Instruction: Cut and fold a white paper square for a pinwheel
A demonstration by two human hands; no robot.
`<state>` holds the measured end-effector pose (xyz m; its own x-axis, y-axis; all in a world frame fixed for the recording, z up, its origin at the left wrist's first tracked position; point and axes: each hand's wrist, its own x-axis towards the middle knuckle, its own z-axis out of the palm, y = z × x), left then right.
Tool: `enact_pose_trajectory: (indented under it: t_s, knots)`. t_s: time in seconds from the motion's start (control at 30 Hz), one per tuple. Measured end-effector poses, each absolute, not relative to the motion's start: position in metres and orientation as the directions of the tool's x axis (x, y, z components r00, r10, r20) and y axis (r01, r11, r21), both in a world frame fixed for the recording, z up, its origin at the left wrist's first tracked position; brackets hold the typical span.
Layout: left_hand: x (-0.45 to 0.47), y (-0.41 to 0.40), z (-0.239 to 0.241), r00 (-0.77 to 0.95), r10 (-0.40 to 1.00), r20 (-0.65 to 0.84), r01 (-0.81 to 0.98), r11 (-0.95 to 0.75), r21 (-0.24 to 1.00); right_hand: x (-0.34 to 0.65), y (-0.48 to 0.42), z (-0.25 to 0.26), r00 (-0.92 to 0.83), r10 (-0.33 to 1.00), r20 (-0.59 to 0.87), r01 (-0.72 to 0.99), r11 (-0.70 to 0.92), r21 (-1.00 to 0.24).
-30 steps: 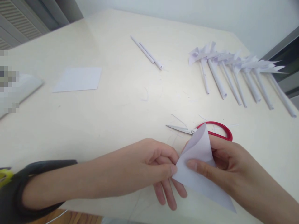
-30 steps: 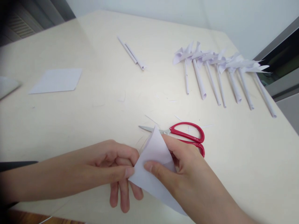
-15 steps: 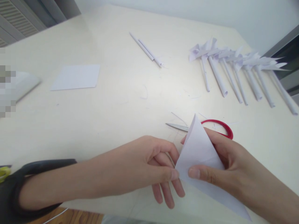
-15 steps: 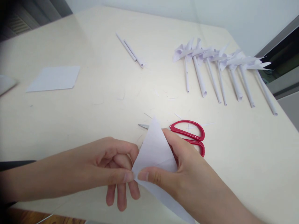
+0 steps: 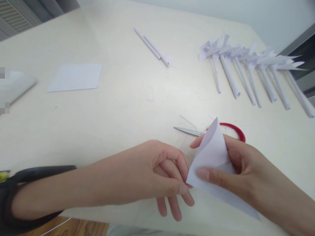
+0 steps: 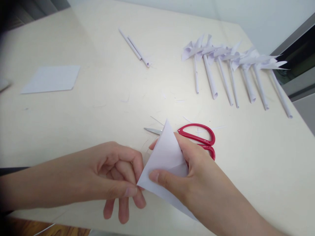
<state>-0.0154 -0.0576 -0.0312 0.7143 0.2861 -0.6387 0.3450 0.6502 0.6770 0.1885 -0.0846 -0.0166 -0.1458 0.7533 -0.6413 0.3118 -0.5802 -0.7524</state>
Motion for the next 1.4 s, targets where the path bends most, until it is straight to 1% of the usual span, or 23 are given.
enact_pose_trajectory:
  t_s: [0.13, 0.43, 0.63, 0.73, 0.83, 0.93, 1.13, 1.2, 1.33, 1.4]
  knots:
    - [-0.015, -0.057, -0.032, 0.708, 0.277, -0.65, 0.356, 0.655, 0.667, 0.188, -0.084, -0.018, -0.131, 0.774, -0.62, 0.287, -0.569, -0.771]
    - [-0.016, -0.056, -0.031, 0.721, 0.273, -0.637, 0.348, 0.652, 0.673, 0.19, -0.087, -0.018, -0.174, 0.779, -0.602, 0.277, -0.548, -0.789]
    - [-0.014, -0.056, -0.031, 0.721, 0.269, -0.638, 0.353, 0.651, 0.672, 0.186, -0.089, -0.018, -0.103, 0.833, -0.543, 0.308, -0.493, -0.814]
    - [-0.013, -0.056, -0.033, 0.71, 0.311, -0.632, 0.341, 0.633, 0.695, 0.186, -0.091, -0.019, -0.111, 0.834, -0.54, 0.317, -0.486, -0.815]
    - [-0.014, -0.059, -0.037, 0.685, 0.423, -0.593, 0.312, 0.566, 0.763, 0.19, -0.091, -0.023, -0.156, 0.845, -0.512, 0.318, -0.448, -0.836]
    - [-0.016, -0.061, -0.038, 0.675, 0.493, -0.548, 0.283, 0.514, 0.81, 0.192, -0.091, -0.027, -0.125, 0.87, -0.477, 0.337, -0.415, -0.845]
    - [-0.015, -0.058, -0.027, 0.689, 0.468, -0.553, 0.307, 0.502, 0.808, 0.189, -0.087, -0.029, -0.043, 0.907, -0.419, 0.426, -0.363, -0.829]
    - [-0.014, -0.055, -0.023, 0.67, 0.483, -0.563, 0.319, 0.497, 0.807, 0.186, -0.087, -0.025, -0.021, 0.896, -0.444, 0.409, -0.398, -0.821]
    - [-0.011, -0.054, -0.023, 0.654, 0.479, -0.586, 0.329, 0.517, 0.79, 0.179, -0.086, -0.012, 0.059, 0.828, -0.558, 0.35, -0.541, -0.765]
    - [-0.012, -0.055, -0.025, 0.654, 0.471, -0.592, 0.335, 0.522, 0.785, 0.178, -0.086, -0.009, 0.071, 0.814, -0.576, 0.33, -0.564, -0.757]
